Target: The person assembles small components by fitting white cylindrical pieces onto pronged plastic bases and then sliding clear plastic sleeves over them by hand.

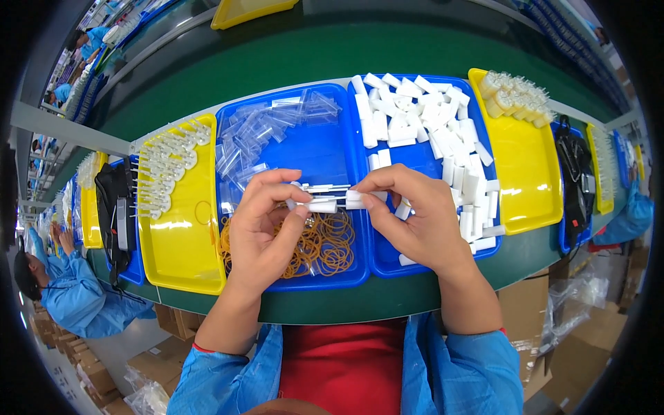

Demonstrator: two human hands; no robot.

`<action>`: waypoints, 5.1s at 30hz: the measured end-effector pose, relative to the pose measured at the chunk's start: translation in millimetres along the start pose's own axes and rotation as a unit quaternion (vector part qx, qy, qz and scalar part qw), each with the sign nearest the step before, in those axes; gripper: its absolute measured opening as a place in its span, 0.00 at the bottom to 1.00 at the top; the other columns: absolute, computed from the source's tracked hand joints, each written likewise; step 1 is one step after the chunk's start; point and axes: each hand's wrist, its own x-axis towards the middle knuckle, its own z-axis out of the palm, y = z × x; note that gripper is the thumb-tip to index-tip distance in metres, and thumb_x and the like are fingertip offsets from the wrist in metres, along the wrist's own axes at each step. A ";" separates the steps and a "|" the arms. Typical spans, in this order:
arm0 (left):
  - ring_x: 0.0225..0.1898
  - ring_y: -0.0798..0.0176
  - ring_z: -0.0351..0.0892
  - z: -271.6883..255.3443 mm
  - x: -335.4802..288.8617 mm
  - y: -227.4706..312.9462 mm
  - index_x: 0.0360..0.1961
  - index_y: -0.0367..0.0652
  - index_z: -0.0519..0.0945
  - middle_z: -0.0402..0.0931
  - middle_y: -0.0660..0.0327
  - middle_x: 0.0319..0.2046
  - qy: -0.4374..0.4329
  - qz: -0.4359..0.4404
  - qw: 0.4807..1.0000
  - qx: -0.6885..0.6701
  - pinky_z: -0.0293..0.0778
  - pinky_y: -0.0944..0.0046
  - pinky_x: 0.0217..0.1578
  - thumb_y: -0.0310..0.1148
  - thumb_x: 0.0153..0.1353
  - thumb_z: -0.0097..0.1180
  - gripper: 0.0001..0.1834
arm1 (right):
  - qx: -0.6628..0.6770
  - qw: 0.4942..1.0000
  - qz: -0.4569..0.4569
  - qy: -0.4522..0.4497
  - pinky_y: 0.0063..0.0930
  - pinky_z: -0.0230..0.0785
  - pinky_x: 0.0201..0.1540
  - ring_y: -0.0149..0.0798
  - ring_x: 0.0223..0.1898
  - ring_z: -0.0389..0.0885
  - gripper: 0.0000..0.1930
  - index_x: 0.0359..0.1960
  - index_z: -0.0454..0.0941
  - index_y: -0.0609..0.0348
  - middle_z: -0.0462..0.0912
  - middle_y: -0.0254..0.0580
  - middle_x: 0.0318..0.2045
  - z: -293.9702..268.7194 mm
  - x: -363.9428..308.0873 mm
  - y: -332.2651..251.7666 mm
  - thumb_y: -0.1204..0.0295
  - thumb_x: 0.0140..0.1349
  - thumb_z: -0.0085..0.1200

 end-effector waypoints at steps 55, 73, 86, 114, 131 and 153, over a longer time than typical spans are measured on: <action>0.55 0.51 0.90 7.6 0.8 1.6 0.61 0.37 0.82 0.81 0.44 0.62 -0.012 0.056 0.996 0.065 0.90 0.59 0.48 0.17 0.70 0.65 0.19 | 0.103 0.992 0.026 0.074 0.25 0.83 0.47 0.32 0.45 0.88 0.13 0.43 0.85 0.63 0.85 0.43 0.47 34.2 -2.6 -0.2 0.84 0.62 0.77; 0.64 0.46 0.88 13.7 -1.6 -2.8 0.68 0.36 0.79 0.81 0.46 0.68 -0.029 0.022 0.999 -0.006 0.91 0.56 0.58 0.17 0.72 0.66 0.24 | 0.047 0.994 -0.031 0.097 0.31 0.84 0.53 0.40 0.50 0.91 0.13 0.45 0.84 0.61 0.88 0.47 0.47 36.4 -5.6 3.5 0.86 0.64 0.74; 0.62 0.54 0.88 2.9 0.0 5.4 0.62 0.37 0.85 0.81 0.48 0.66 -0.068 0.047 0.995 0.052 0.91 0.59 0.58 0.17 0.73 0.65 0.18 | 0.162 0.987 0.012 0.012 0.34 0.83 0.57 0.41 0.53 0.90 0.16 0.54 0.86 0.61 0.88 0.45 0.51 25.6 0.1 1.2 0.81 0.67 0.74; 0.63 0.56 0.85 5.9 1.8 0.7 0.65 0.34 0.83 0.73 0.52 0.61 0.008 -0.001 0.999 -0.044 0.89 0.62 0.61 0.15 0.73 0.63 0.21 | -0.239 0.961 0.132 -0.055 0.44 0.80 0.58 0.55 0.54 0.85 0.17 0.56 0.86 0.60 0.84 0.51 0.53 -14.0 2.5 20.6 0.79 0.66 0.71; 0.64 0.58 0.84 5.2 -0.9 -0.9 0.59 0.33 0.80 0.70 0.51 0.65 -0.024 -0.012 0.999 -0.023 0.84 0.59 0.66 0.11 0.71 0.58 0.18 | 0.070 0.990 0.122 0.032 0.27 0.85 0.51 0.38 0.51 0.89 0.16 0.55 0.87 0.60 0.85 0.42 0.50 -10.5 5.5 9.4 0.85 0.67 0.69; 0.40 0.67 0.80 5.8 -0.7 -4.6 0.47 0.40 0.86 0.84 0.55 0.53 -0.003 0.020 0.999 0.043 0.74 0.66 0.38 0.23 0.67 0.72 0.09 | -0.041 0.999 -0.008 -0.018 0.30 0.82 0.46 0.40 0.45 0.88 0.15 0.39 0.84 0.60 0.82 0.42 0.41 -3.0 3.4 -0.7 0.88 0.54 0.74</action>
